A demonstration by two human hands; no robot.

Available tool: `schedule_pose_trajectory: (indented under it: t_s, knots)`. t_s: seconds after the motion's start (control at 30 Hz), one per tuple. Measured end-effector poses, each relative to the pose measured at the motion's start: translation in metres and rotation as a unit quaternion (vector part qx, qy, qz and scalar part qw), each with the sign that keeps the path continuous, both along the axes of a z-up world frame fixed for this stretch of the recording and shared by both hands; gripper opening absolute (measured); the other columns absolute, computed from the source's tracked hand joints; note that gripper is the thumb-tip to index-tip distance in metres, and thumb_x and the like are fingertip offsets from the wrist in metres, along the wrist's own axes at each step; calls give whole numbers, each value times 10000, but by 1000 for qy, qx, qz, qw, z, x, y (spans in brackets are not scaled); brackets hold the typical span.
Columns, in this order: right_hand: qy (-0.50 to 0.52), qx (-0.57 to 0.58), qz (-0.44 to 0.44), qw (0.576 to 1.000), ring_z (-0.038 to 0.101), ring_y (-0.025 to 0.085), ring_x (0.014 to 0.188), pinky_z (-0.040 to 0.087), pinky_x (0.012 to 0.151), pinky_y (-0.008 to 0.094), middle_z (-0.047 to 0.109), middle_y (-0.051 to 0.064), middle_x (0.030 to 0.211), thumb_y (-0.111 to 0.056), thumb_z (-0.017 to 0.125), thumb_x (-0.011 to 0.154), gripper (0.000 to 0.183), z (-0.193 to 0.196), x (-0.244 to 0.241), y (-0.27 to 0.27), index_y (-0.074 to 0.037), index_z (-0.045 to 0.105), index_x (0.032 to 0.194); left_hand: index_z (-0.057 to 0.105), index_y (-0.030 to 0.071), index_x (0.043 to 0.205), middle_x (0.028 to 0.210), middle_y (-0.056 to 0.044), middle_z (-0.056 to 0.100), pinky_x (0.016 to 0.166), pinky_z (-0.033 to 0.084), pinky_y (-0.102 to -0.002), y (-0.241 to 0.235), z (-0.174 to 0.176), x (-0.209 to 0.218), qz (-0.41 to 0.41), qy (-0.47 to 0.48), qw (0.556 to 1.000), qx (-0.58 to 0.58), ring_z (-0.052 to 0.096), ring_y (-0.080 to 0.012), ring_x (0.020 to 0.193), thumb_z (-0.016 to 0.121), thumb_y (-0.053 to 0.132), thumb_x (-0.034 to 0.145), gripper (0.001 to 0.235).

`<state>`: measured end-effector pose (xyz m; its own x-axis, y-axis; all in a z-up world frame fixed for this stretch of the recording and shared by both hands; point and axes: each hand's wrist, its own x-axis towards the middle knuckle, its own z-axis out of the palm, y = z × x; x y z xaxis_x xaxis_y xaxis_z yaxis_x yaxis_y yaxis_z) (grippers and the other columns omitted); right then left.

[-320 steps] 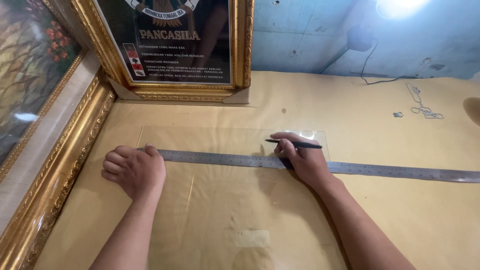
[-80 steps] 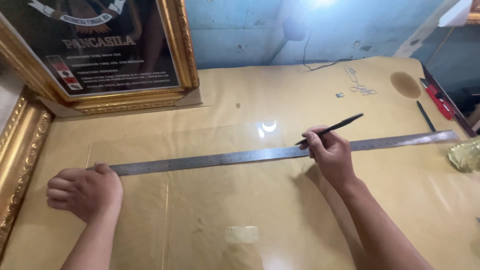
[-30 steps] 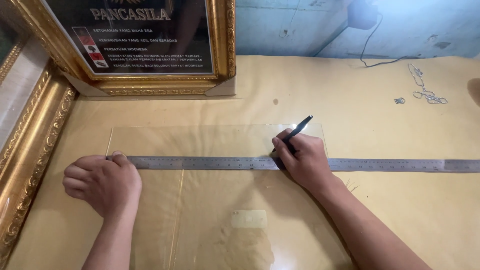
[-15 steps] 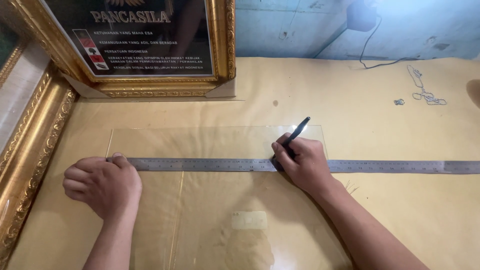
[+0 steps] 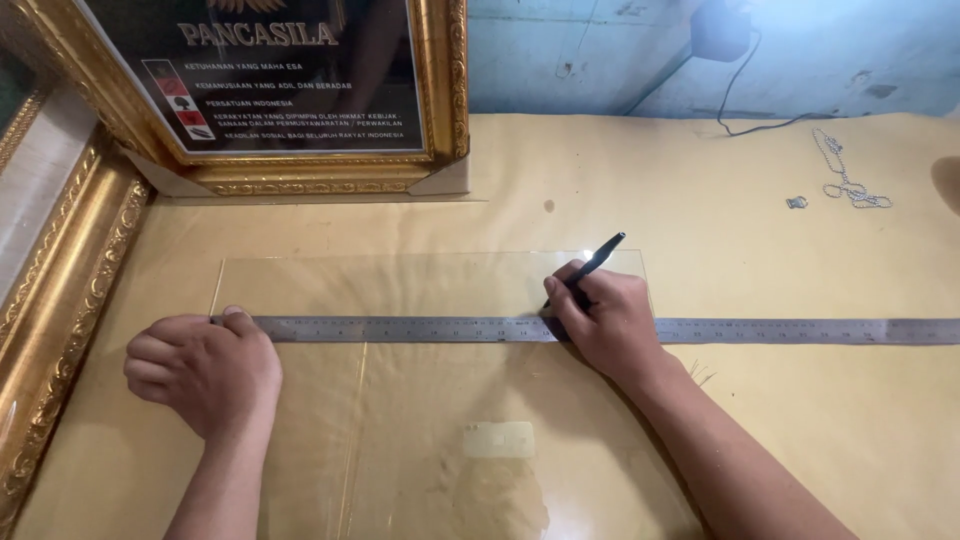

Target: Measuring, marking, and cutting a sheet of glass using a ruler, marker, and glass cutter on a workbench.

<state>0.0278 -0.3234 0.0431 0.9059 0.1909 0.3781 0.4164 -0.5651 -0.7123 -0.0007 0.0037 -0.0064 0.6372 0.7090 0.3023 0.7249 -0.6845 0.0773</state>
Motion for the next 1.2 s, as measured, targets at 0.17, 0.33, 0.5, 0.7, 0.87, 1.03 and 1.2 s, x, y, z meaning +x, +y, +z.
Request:
schedule_pose_trajectory:
  t_s: [0.17,0.33,0.5,0.7,0.87,1.03,1.2]
  knots:
    - [18,6,-1,1000,537,80,454,418,455,203,624,-7,572,-135,524,824,176,1,0,0,-67,572,669,442,-68,1025,1049,-229,403,815,268,-439,1,-1,0,-6,-1,1000,17,346,-367,945,339,329,898,429]
    - [32,12,-3,999,519,79,430,411,428,202,620,-1,555,-128,524,822,178,2,-1,1,-68,565,660,437,-101,1062,1063,-246,404,824,261,-436,1,-4,0,-4,5,1000,24,346,-372,969,332,333,910,471]
    - [14,-2,-2,1000,491,98,436,394,437,220,583,-3,562,-136,522,830,185,2,0,2,-65,571,666,457,-45,1010,1049,-223,420,816,271,-423,3,-6,0,-11,-16,999,44,367,-362,952,359,331,896,405]
    - [6,-1,-4,1000,483,94,426,395,423,218,560,-4,548,-120,528,833,189,2,-1,3,-53,566,660,444,-56,1014,1052,-231,401,824,257,-435,1,-2,0,-3,-6,1000,10,340,-369,955,322,307,895,401]
    - [19,5,-8,1000,501,88,458,394,459,218,588,-15,557,-138,523,828,192,0,-1,2,-65,564,655,448,-42,993,1034,-217,415,805,277,-421,3,-6,-1,-7,-6,999,46,357,-355,939,355,330,900,394]
    - [167,295,-75,938,457,114,393,383,375,218,489,73,493,-111,514,848,205,-3,9,-13,-22,519,664,447,-58,1011,1046,-231,416,813,270,-429,3,-7,0,-7,2,999,44,363,-367,946,346,355,919,435]
    - [179,653,-190,711,440,46,482,298,355,120,531,-14,630,-251,529,823,118,0,21,-35,-152,521,886,466,-90,1024,1036,-235,446,797,281,-410,5,-10,0,-14,-6,997,82,376,-351,931,365,324,894,445]
